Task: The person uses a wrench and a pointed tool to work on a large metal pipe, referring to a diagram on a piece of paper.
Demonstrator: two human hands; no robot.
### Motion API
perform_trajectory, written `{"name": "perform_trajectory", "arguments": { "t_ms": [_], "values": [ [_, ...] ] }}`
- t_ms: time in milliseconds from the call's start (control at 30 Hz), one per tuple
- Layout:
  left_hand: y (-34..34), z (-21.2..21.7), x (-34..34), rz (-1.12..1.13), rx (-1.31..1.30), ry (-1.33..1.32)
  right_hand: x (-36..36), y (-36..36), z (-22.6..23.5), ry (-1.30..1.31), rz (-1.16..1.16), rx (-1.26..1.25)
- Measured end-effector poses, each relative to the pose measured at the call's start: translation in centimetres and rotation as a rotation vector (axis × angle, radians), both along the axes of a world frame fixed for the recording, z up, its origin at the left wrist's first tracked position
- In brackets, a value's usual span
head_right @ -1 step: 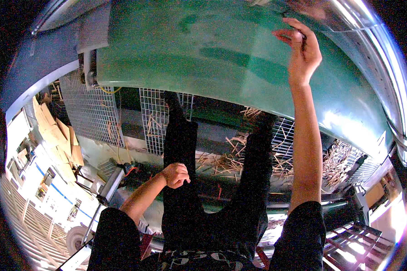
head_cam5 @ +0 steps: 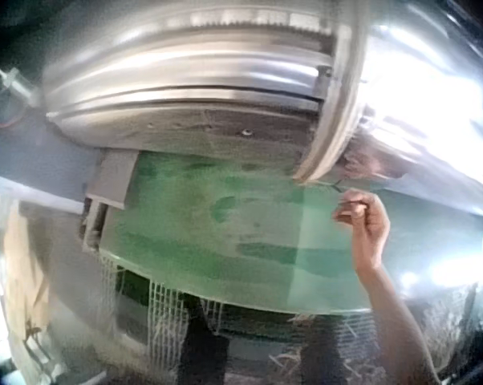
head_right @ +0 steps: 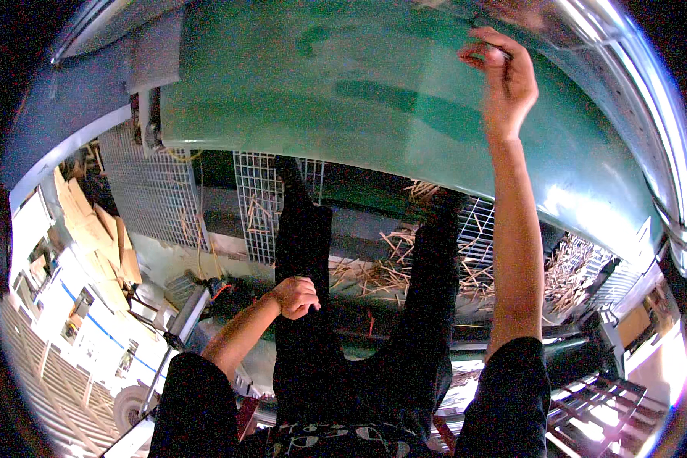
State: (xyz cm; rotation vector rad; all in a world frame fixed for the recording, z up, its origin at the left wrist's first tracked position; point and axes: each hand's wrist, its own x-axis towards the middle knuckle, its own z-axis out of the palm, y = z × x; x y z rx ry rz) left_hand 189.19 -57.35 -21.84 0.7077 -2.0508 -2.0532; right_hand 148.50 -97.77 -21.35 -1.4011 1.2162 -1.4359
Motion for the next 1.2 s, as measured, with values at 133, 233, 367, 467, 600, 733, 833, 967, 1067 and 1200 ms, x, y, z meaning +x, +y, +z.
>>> {"name": "perform_trajectory", "arguments": {
  "t_ms": [133,233,367,467,600,733,833,967,1067,1200],
  "values": [
    [-1.2,0.2,-0.7,-0.004,-0.011,0.018,0.0,-0.6,-1.1,-0.16,-0.019,0.069],
    [-1.6,0.9,-1.0,-0.017,-0.072,-0.023,2.5,-1.1,-1.2,-0.088,-0.156,-0.019],
    [-1.0,0.1,-1.3,-0.01,-0.067,-0.015,7.0,-1.1,-0.4,-0.165,-0.353,0.127],
    [-0.8,0.2,-1.7,0.045,-0.085,0.011,6.7,-1.4,0.1,0.124,-0.364,0.12],
    [-1.0,0.1,-1.9,0.013,-0.084,0.001,3.9,-1.4,1.6,0.804,-0.1,0.099],
    [-1.1,0.4,-1.7,0.015,-0.118,-0.019,0.5,-1.0,2.4,0.853,0.136,-0.008],
    [-1.1,0.3,-1.7,0.011,-0.121,-0.018,-1.4,-0.5,2.8,0.687,0.201,-0.192],
    [-1.4,0.5,-1.8,-0.007,-0.128,-0.025,0.2,0.4,2.8,0.252,0.044,-0.08],
    [-1.7,1.0,-2.2,-0.014,-0.138,-0.035,1.5,-0.2,1.6,-0.137,-0.049,-0.019],
    [-2.1,1.3,-2.1,-0.008,-0.141,-0.027,2.3,-1.6,0.7,-0.305,-0.055,0.203]
  ]
}}
